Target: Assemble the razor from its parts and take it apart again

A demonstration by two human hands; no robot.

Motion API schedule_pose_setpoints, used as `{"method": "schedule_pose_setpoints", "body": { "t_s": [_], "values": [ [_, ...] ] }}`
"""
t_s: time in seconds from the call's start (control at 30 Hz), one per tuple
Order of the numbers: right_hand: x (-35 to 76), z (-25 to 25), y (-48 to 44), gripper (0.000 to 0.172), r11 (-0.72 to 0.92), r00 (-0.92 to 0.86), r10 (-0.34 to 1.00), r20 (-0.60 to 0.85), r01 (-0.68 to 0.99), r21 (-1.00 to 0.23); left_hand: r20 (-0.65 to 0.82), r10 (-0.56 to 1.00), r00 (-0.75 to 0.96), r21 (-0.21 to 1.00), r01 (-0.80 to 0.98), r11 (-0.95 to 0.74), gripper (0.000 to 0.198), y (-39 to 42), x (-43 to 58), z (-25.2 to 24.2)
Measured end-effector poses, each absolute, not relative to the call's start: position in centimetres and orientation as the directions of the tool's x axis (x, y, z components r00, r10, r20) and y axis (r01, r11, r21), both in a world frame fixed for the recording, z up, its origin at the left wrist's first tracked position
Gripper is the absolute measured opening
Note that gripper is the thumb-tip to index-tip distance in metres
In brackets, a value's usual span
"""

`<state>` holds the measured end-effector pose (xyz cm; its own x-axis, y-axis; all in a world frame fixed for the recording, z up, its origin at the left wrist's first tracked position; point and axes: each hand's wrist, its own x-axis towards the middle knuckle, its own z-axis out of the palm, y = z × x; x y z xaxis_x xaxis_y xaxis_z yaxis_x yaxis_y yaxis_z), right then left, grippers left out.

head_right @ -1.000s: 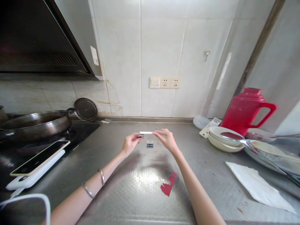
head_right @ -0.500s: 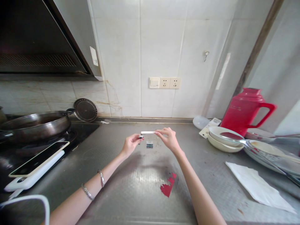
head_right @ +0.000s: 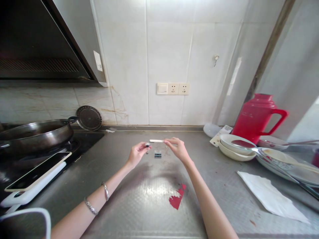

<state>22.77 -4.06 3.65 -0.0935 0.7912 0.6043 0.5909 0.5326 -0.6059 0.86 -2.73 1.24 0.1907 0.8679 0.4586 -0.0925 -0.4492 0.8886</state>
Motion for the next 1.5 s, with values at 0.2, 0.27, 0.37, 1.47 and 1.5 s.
{"method": "schedule_pose_setpoints", "body": {
  "t_s": [0.2,0.27,0.37,1.47,1.5],
  "values": [
    [22.4,3.7,-4.2,0.038,0.567,-0.121,0.789,0.603,0.521,-0.638,0.443,0.882,0.162,0.895,-0.138,-0.424,0.02,-2.7,0.8,1.5],
    [23.0,3.0,-3.7,0.039,0.538,-0.103,0.805,0.585,0.543,-0.645,0.432,0.889,0.152,0.896,-0.179,-0.405,0.023,-2.7,0.9,1.6],
    [23.9,1.8,-2.7,0.042,0.478,-0.041,0.828,0.559,0.574,-0.665,0.401,0.902,0.16,0.906,-0.213,-0.365,0.028,-2.7,0.9,1.6],
    [14.3,3.8,-14.2,0.066,-0.086,-0.038,0.996,-0.078,-0.526,-0.846,0.552,0.834,-0.031,0.833,0.077,-0.548,0.026,-4.3,2.2,-0.7],
    [14.1,3.8,-14.2,0.066,-0.085,-0.033,0.996,-0.08,-0.531,-0.843,0.561,0.827,-0.032,0.826,0.087,-0.557,0.026,-4.5,2.3,-0.6]
  ]
}}
